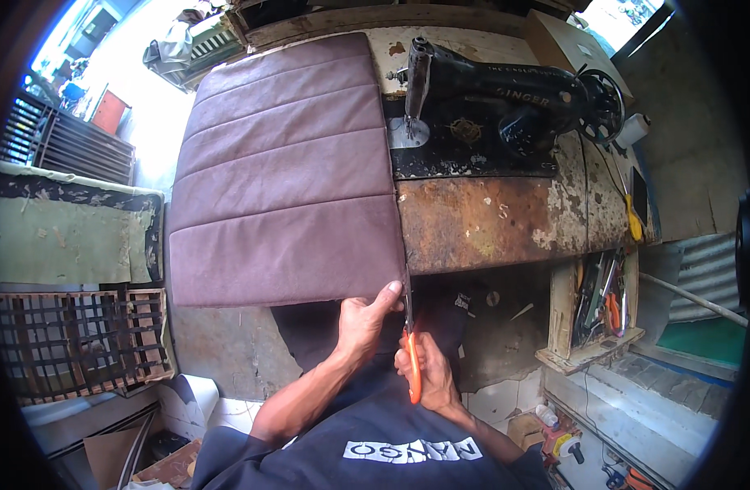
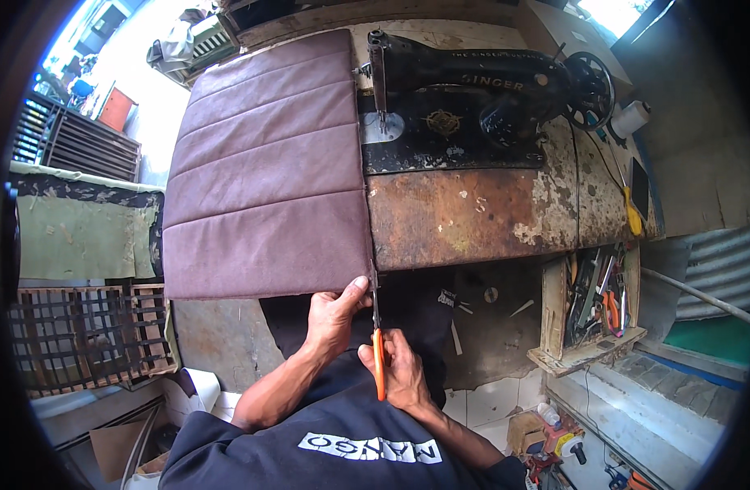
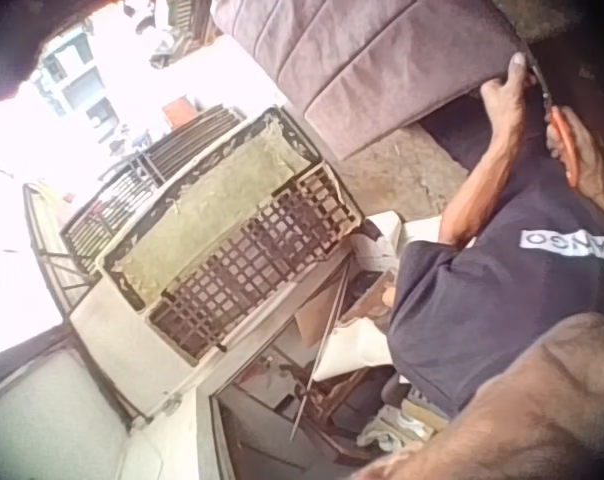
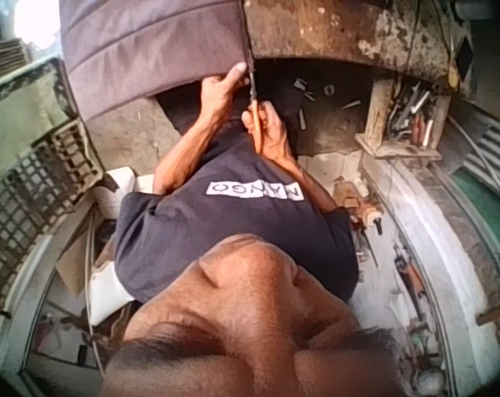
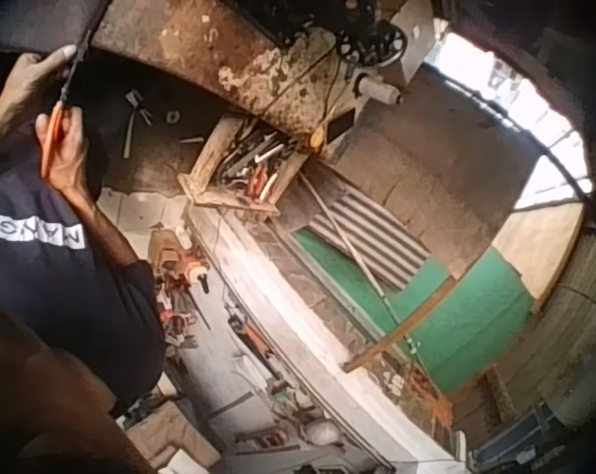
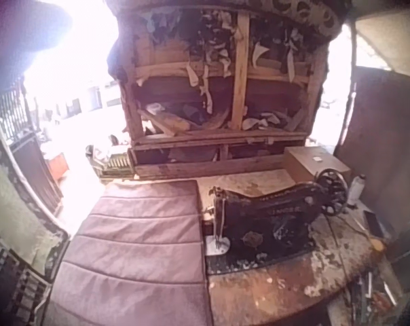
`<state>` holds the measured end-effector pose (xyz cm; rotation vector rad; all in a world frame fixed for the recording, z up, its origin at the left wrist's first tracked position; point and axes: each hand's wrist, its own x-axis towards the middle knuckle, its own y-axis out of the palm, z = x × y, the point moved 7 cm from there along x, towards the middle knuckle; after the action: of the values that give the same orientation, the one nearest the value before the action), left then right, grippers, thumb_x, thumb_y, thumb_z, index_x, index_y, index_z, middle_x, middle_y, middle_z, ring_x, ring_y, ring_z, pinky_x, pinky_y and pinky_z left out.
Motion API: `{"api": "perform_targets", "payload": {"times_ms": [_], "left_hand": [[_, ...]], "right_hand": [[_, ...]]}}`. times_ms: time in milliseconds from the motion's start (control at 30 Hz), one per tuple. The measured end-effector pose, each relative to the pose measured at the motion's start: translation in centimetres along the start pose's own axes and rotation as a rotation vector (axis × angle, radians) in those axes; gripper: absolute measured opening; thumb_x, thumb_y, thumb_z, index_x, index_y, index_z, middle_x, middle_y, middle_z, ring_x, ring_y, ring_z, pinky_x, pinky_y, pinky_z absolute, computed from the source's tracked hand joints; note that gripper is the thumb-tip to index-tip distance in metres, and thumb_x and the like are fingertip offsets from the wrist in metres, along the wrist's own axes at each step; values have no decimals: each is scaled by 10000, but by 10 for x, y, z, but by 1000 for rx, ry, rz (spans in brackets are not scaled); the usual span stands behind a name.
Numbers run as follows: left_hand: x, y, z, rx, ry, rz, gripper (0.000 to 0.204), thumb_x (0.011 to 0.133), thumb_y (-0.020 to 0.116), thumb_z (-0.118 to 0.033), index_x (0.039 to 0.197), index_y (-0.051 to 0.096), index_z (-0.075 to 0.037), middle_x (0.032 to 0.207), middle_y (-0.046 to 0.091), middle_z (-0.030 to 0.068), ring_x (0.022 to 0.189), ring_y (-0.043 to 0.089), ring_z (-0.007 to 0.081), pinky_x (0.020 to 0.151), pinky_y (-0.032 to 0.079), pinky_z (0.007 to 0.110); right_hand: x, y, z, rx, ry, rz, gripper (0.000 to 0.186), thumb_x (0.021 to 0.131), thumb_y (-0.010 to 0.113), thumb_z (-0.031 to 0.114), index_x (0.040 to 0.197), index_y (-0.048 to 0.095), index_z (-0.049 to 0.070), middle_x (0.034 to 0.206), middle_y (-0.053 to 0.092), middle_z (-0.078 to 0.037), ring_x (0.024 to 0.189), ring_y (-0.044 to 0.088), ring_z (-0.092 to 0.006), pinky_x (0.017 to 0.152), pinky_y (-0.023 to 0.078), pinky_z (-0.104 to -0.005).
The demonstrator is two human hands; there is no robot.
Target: The person stitches together segments of brown fabric using a sewing machine, trims the excess fabric with scissors, and then aligns the fabric over a piece of white padding.
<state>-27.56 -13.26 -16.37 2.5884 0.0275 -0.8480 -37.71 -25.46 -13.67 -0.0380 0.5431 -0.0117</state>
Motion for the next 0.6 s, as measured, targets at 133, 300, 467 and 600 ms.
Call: {"api": "perform_targets", "payload": {"times_ms": [133,300,467,600], "left_hand": [[2,2,-1,-7,33,1,99,954,763,-144,945,746,-46,879,733,24,727,656,107,698,537,267],[5,-1,3,26,52,11,93,952,764,-139,961,749,-47,891,733,18,745,650,104,718,530,267],[4,-1,0,35,54,-2,85,946,768,-134,953,749,-52,878,722,11,754,628,101,719,497,269],[-4,-4,-5,115,17,46,185,930,788,-219,965,731,-47,858,676,-9,757,554,97,725,440,290]], "right_hand": [[1,1,-7,-19,40,-25,504,950,749,460,1086,557,13,733,589,-37,669,535,-111,640,479,-318],[-1,0,-15,-61,90,-54,478,939,769,440,1013,554,20,700,596,-47,644,551,-106,617,480,-314],[-3,2,-5,-3,129,-69,454,933,786,407,980,551,21,689,607,-38,634,547,-100,595,467,-302],[4,3,-5,41,53,-73,434,935,786,394,980,559,27,670,609,-25,615,552,-95,587,465,-290]]}}
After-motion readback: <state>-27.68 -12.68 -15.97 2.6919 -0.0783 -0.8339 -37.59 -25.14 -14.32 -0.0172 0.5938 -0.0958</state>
